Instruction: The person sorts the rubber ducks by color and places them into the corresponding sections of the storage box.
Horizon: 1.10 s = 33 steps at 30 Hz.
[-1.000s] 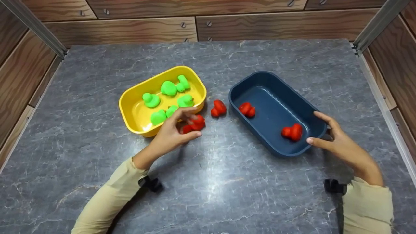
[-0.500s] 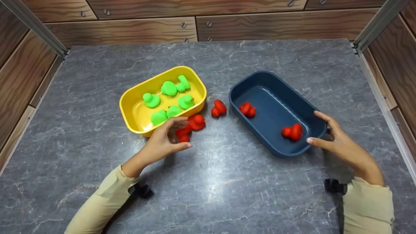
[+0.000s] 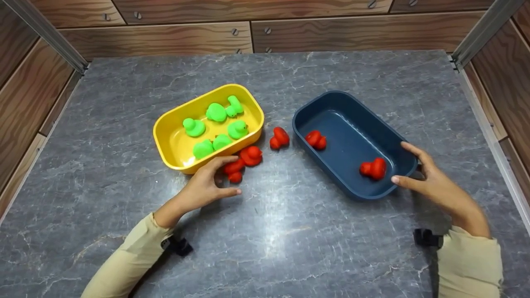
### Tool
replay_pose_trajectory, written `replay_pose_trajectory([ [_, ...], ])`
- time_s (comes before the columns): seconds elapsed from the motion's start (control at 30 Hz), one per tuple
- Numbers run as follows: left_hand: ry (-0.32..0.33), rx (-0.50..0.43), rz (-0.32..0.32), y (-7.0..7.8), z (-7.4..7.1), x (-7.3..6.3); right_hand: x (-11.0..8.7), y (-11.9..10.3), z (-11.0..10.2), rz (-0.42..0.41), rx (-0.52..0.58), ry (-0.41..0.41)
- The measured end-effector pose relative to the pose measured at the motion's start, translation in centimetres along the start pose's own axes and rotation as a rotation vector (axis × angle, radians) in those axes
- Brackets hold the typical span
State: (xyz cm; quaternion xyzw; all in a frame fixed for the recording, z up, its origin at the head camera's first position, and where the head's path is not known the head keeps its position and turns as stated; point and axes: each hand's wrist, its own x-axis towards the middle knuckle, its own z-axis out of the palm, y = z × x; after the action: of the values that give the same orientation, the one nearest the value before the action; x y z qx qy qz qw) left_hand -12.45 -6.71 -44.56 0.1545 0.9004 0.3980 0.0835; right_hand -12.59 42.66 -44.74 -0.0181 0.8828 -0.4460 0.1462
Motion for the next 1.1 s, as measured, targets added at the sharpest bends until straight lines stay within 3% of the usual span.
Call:
replay_pose_trajectory([
  [0.27, -0.024, -0.036, -0.059, -0.4, 0.0, 0.4, 0.0, 0.1, 0.0, -0.018, -0.015, 0.007],
  [0.63, -0.068, -0.041, 0.007, -0.9, -0.2, 0.5, -0.2, 0.0, 0.3, -0.018, -0.03, 0.028],
  [0.87, -0.109, 0.007, -0.002, -1.3, -0.4, 0.4, -0.1, -0.1, 0.1, -0.03, -0.028, 0.026],
  [1.1, -0.103, -0.009, -0.021, -1.2, -0.3, 0.5, -0.2, -0.4, 0.3, -0.027, -0.036, 0.031],
])
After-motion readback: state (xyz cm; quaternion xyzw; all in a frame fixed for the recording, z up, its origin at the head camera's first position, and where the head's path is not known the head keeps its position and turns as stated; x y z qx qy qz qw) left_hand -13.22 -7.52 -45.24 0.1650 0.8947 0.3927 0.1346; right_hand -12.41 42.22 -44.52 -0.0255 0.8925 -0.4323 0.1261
